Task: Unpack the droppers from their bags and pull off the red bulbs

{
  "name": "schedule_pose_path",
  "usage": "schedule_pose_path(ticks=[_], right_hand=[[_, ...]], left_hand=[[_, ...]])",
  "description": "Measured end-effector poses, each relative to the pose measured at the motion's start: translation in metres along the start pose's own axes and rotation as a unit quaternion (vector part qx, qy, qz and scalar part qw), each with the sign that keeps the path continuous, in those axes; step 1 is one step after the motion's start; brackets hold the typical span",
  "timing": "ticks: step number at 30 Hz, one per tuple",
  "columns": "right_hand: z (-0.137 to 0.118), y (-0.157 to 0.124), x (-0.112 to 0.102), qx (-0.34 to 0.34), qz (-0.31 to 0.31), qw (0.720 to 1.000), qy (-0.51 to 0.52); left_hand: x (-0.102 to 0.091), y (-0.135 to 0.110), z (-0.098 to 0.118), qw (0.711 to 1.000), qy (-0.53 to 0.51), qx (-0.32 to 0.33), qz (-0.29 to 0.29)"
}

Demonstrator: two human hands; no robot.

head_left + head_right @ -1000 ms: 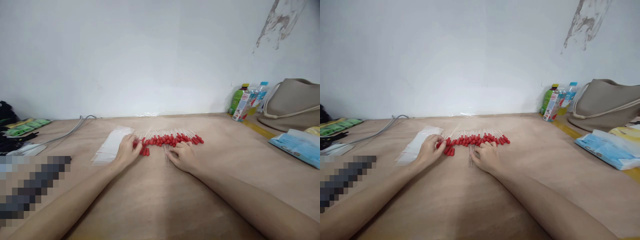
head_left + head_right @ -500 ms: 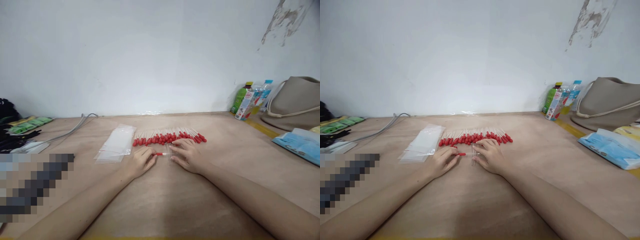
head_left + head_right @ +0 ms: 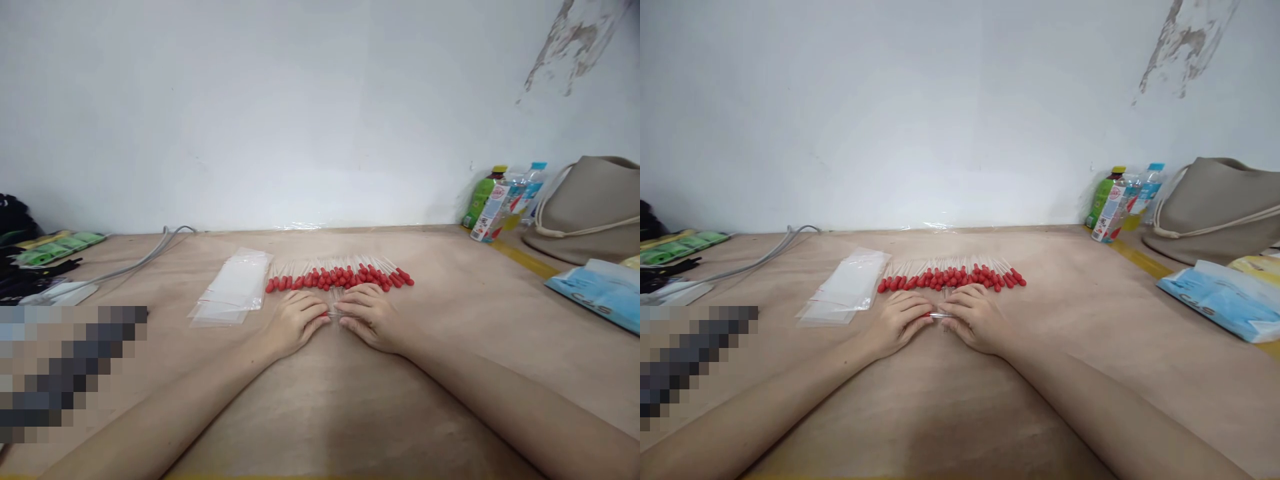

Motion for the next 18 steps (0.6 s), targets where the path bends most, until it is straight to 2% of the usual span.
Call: schedule_pose_path(ticks=[5, 12, 18], right_hand=[[-0.0028, -0.0003, 0.0086, -0.013, 0.014, 0.999, 0.042], [-0.0097, 0.0033, 0.0051, -0.012, -0.042, 0.997, 0.06], [-0.0107, 0.0005, 0.0042, -0.041, -0.018, 0.997, 0.061]], left_hand=[[-0.0005, 0.0002, 0.0015, 1.0, -0.004, 0.015, 0.004], [-0.0018, 0.0015, 0.0061, 0.998, 0.001, 0.037, -0.046], [-0.0042, 0.0008, 0.0088, 0.996, 0.005, 0.027, -0.09]])
Point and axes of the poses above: each hand's wrist, its own y-axis towards the middle knuckle, its own x-axis out of the palm, z = x × y, the point moved 3 cm from there along y, towards the middle knuckle, and after that the axes turned 5 degrees about y, right-handed, at the moved point
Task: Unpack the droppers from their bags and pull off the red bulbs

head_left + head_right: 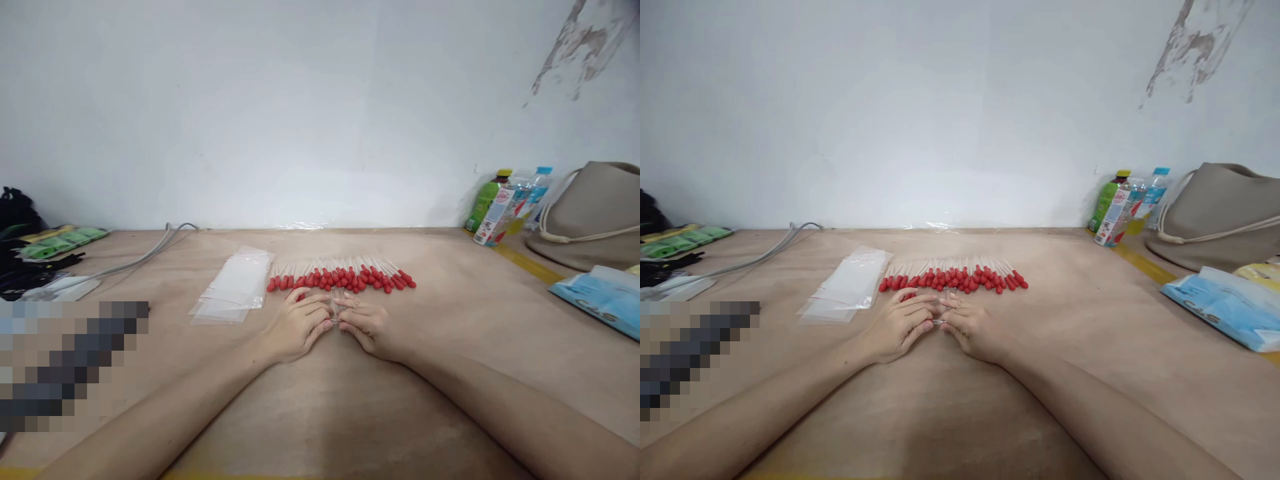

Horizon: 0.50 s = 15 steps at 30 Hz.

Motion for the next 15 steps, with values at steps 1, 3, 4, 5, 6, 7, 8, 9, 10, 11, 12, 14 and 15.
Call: schedule_pose_path(ticks=[1, 3, 4, 5, 6, 7, 8, 9, 10, 11, 12, 14, 15], right_hand=[[-0.0003, -0.0005, 0.0001, -0.008, 0.005, 1.0, -0.004], [-0.0009, -0.0016, 0.0003, -0.022, 0.011, 1.0, -0.013], [-0.0013, -0.0021, 0.0004, -0.027, 0.012, 0.999, -0.018], [-0.0017, -0.0026, 0.0005, -0.032, 0.013, 0.999, -0.022], [-0.0021, -0.003, 0.0007, -0.036, 0.012, 0.999, -0.028], [-0.0026, -0.0035, 0.0007, -0.043, 0.013, 0.998, -0.034], [-0.0032, -0.0039, 0.0005, -0.052, 0.016, 0.998, -0.039], [-0.0038, -0.0043, 0.0004, -0.061, 0.018, 0.997, -0.043], [-0.0041, -0.0047, 0.0002, -0.069, 0.019, 0.996, -0.045], [-0.0042, -0.0051, -0.0002, -0.073, 0.02, 0.996, -0.045], [-0.0041, -0.0055, -0.0006, -0.075, 0.02, 0.996, -0.043], [-0.0036, -0.0061, -0.0018, -0.071, 0.019, 0.997, -0.037], [-0.0033, -0.0063, -0.0024, -0.065, 0.018, 0.997, -0.035]], left_hand=[[-0.0002, -0.0001, 0.0001, 1.0, -0.001, 0.0, -0.004], [-0.0004, -0.0006, 0.0003, 1.0, -0.003, 0.001, -0.009], [-0.0005, -0.001, 0.0004, 1.0, -0.003, 0.002, -0.01], [-0.0007, -0.0016, 0.0005, 1.0, -0.004, 0.003, -0.011], [-0.0009, -0.0024, 0.0006, 1.0, -0.004, 0.004, -0.012], [-0.0012, -0.0032, 0.0007, 1.0, -0.003, 0.004, -0.013], [-0.0014, -0.0042, 0.0009, 1.0, -0.003, 0.006, -0.015], [-0.0016, -0.0052, 0.001, 1.0, -0.003, 0.007, -0.016], [-0.0017, -0.0061, 0.0011, 1.0, -0.004, 0.008, -0.017], [-0.0017, -0.007, 0.001, 1.0, -0.005, 0.009, -0.016], [-0.0016, -0.0079, 0.0008, 1.0, -0.006, 0.009, -0.013], [-0.0012, -0.0091, 0.0003, 1.0, -0.009, 0.009, -0.006], [-0.0009, -0.0094, 0.0002, 1.0, -0.01, 0.009, -0.003]])
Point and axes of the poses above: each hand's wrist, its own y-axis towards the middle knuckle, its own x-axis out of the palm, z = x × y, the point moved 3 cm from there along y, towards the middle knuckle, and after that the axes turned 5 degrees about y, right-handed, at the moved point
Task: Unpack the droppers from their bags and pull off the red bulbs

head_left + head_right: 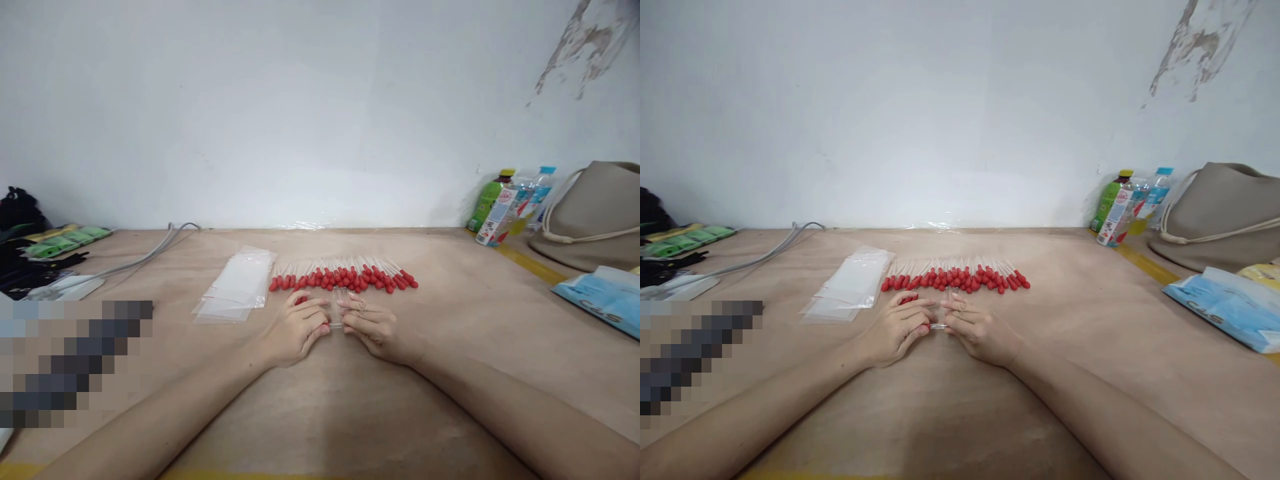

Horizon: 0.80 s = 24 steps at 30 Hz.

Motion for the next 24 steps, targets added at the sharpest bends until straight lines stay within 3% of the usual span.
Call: schedule_pose_path(ticks=[9, 12, 16, 19, 24], right_hand=[[0.001, -0.001, -0.007, 0.014, 0.009, 1.0, 0.011], [0.012, -0.006, -0.014, 0.053, 0.048, 0.997, -0.01], [0.03, -0.013, -0.02, 0.162, 0.064, 0.979, -0.11], [0.034, -0.014, -0.02, 0.209, 0.046, 0.965, -0.152], [0.03, -0.012, -0.019, 0.238, 0.041, 0.96, -0.14]], left_hand=[[-0.005, -0.005, -0.003, 0.999, 0.006, -0.012, 0.04], [-0.011, -0.015, -0.023, 0.991, -0.01, -0.093, 0.1], [-0.019, -0.027, -0.053, 0.956, -0.027, -0.231, 0.177], [-0.016, -0.03, -0.061, 0.952, -0.012, -0.266, 0.151], [-0.01, -0.032, -0.062, 0.943, -0.019, -0.307, 0.125]])
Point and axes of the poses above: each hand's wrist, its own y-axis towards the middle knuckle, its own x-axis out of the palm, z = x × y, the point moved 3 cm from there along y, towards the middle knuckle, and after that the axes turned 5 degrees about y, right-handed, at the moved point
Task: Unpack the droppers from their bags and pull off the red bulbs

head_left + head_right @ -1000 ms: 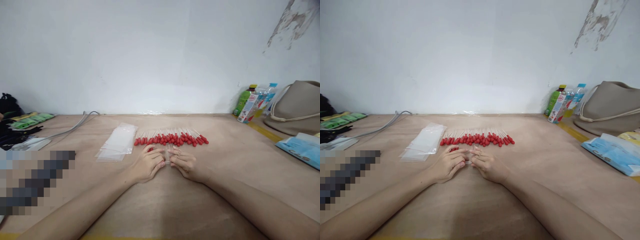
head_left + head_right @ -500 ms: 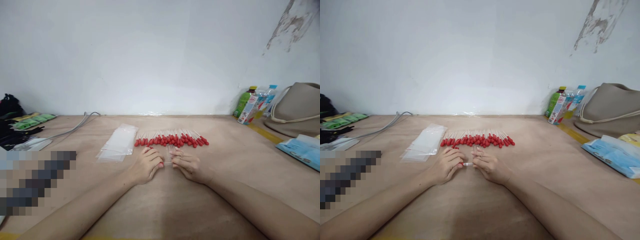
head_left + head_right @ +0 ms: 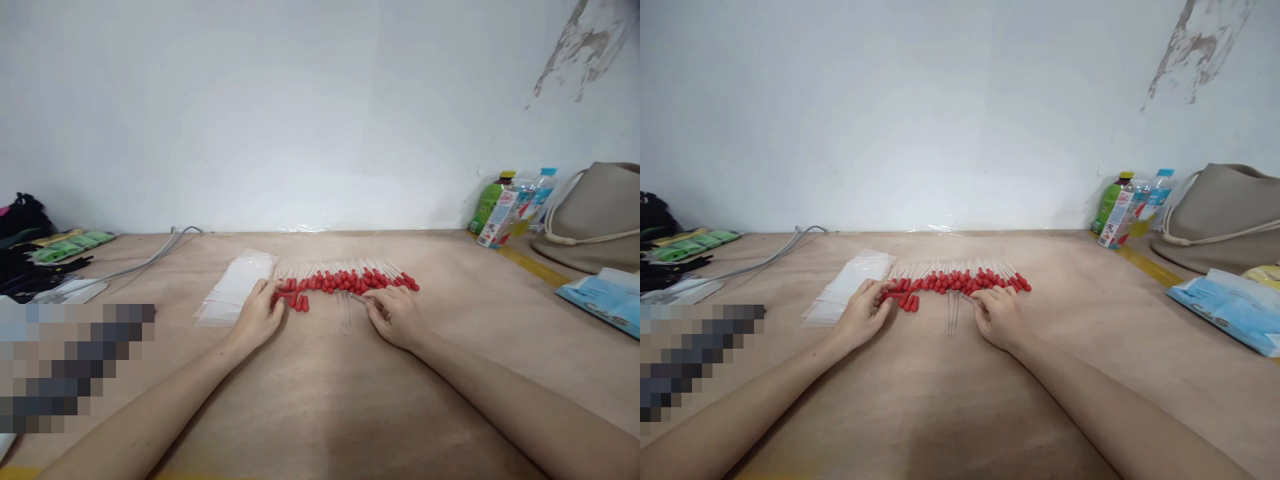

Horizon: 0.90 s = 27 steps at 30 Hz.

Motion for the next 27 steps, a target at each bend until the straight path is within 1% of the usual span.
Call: schedule_pose_path(ticks=[3, 5, 9, 14, 18, 20, 23, 27], right_hand=[[-0.002, 0.0, 0.0, 0.004, 0.005, 1.0, 0.001], [-0.002, -0.001, 0.001, 0.004, 0.004, 1.0, -0.005], [-0.005, 0.0, 0.004, -0.001, -0.002, 1.0, -0.017], [-0.009, 0.001, 0.006, -0.019, -0.003, 1.0, -0.023], [-0.013, 0.003, 0.007, -0.039, -0.004, 0.999, -0.023], [-0.013, 0.003, 0.008, -0.053, -0.008, 0.998, -0.025], [-0.013, 0.003, 0.012, -0.067, -0.014, 0.997, -0.029], [-0.013, 0.003, 0.017, -0.066, -0.019, 0.997, -0.023]], left_hand=[[0.0, 0.0, -0.002, 1.0, -0.007, -0.02, 0.02], [0.001, 0.001, -0.002, 1.0, -0.009, -0.02, 0.02], [0.003, 0.001, -0.001, 1.0, -0.018, -0.019, -0.001], [0.004, 0.001, 0.002, 0.997, -0.056, -0.044, -0.032], [0.005, 0.001, 0.001, 0.995, -0.069, -0.057, -0.036], [0.004, 0.002, 0.0, 0.995, -0.065, -0.066, -0.03], [0.0, 0.006, -0.003, 0.998, -0.02, -0.065, -0.004], [-0.005, 0.016, -0.005, 0.996, 0.07, -0.021, 0.052]])
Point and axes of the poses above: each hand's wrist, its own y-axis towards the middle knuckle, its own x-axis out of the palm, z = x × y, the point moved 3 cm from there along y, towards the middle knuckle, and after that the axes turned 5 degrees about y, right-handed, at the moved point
